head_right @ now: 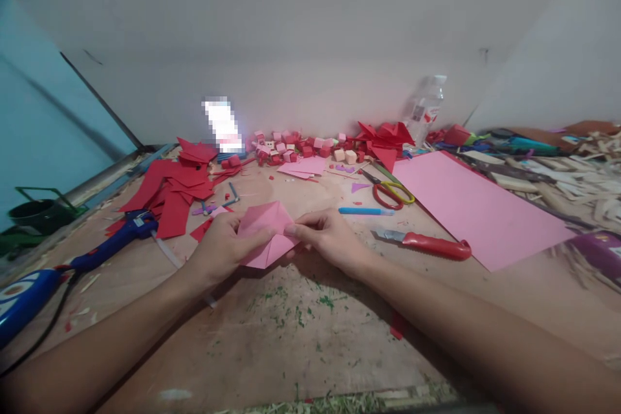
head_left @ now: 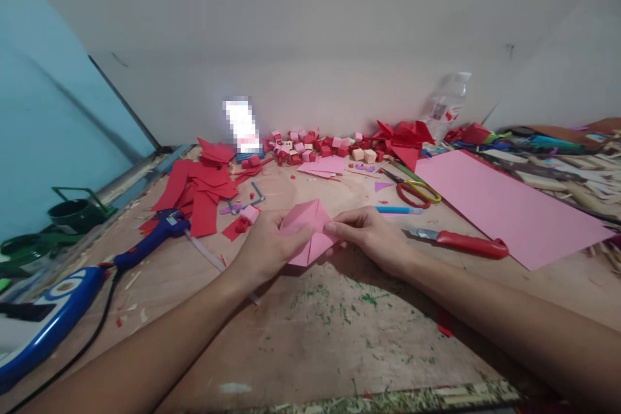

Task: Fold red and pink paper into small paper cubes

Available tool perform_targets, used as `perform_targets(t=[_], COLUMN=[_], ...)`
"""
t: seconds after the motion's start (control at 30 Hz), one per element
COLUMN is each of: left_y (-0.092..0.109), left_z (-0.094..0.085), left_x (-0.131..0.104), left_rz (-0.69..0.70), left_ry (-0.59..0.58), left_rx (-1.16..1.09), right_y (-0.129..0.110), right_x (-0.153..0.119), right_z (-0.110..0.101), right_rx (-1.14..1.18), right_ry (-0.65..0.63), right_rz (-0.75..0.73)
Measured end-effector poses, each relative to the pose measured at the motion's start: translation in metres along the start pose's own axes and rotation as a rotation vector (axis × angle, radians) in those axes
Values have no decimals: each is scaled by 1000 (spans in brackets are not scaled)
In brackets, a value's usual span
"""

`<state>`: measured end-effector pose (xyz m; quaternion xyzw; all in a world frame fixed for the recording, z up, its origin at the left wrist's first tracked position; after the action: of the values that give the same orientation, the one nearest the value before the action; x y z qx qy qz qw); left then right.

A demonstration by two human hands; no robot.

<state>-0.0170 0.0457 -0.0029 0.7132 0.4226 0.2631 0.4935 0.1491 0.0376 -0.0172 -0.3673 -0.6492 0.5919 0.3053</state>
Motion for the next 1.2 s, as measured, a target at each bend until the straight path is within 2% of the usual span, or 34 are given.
perform_targets(t=[0.17, 0.5, 0.73, 0.97, 1.1, 1.2], left_y=[-1, -3, -8, -8, -9, -9], left_z=[-8, -2, -1, 3, 6, 8], left_x=[2, 1, 2, 2, 1, 0], left_rz=[38, 23, -45, 9, -14, 32], left_ry=[70, 0, -23, -32, -15, -15], left_rx=[47, 7, -120, -199, -261, -321], right_y=[2, 8, 5, 2, 2, 6], right_x=[0, 1, 2, 1, 1, 1], right_z=[1, 0, -2, -1, -1, -1], right_rx=[13, -17, -51, -79, -59, -32], right_ry=[-23, -27, 26, 34, -9, -49], right_rz=[12, 40, 19, 33, 19, 33])
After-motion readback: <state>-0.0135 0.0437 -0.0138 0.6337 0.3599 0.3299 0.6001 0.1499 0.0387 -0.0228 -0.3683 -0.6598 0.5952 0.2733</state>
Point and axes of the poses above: each hand's wrist, its own x-axis towards the middle knuckle, its own z-axis out of the palm, y = z × x, the point moved 5 cm from there along x, towards the middle knuckle, and after that the axes turned 14 degrees about -y, right-handed, at the moved point
